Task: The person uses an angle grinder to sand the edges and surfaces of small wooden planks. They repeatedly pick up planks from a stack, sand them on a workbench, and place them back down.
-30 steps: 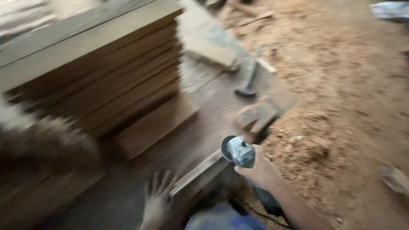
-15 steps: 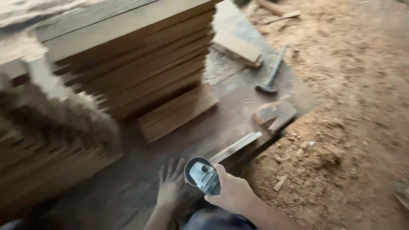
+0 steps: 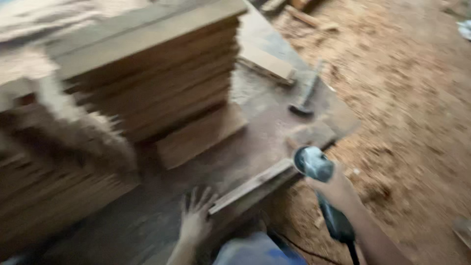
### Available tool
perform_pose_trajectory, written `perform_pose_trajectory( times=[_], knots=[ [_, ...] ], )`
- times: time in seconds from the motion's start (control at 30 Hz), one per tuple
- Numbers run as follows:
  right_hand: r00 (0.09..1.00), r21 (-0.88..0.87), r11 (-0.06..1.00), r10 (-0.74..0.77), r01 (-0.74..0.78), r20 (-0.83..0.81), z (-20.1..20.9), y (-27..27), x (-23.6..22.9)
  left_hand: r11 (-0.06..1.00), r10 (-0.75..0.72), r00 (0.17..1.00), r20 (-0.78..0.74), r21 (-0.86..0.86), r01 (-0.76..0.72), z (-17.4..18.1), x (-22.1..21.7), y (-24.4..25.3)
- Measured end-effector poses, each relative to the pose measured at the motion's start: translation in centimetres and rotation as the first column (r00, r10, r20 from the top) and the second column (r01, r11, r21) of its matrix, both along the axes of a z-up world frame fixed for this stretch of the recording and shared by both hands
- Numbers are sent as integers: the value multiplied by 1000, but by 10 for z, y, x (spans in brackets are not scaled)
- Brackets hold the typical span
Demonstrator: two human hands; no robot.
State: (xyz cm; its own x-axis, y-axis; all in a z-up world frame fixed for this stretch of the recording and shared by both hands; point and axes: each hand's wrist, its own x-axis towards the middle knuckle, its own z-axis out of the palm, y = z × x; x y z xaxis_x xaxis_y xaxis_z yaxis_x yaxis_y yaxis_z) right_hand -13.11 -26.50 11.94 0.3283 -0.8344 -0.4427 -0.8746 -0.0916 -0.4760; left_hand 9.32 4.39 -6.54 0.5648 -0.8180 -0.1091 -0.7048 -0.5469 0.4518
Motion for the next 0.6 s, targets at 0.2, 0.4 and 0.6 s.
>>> perform_pose_trajectory(
  times=[0.2, 0.4, 0.6],
  knots=[
    [955, 178, 939, 297, -295, 16, -1, 61, 17, 944, 53, 997, 64, -328, -29, -21, -18, -4],
    [793, 188, 814, 580, -550, -187, 19, 126, 58, 935, 58, 997, 43, -354, -39, -27, -32, 6],
    [739, 186, 739, 669, -648, -84, 24, 145, 79, 948, 61, 997, 52, -314, -41, -18, -28, 5]
  ],
)
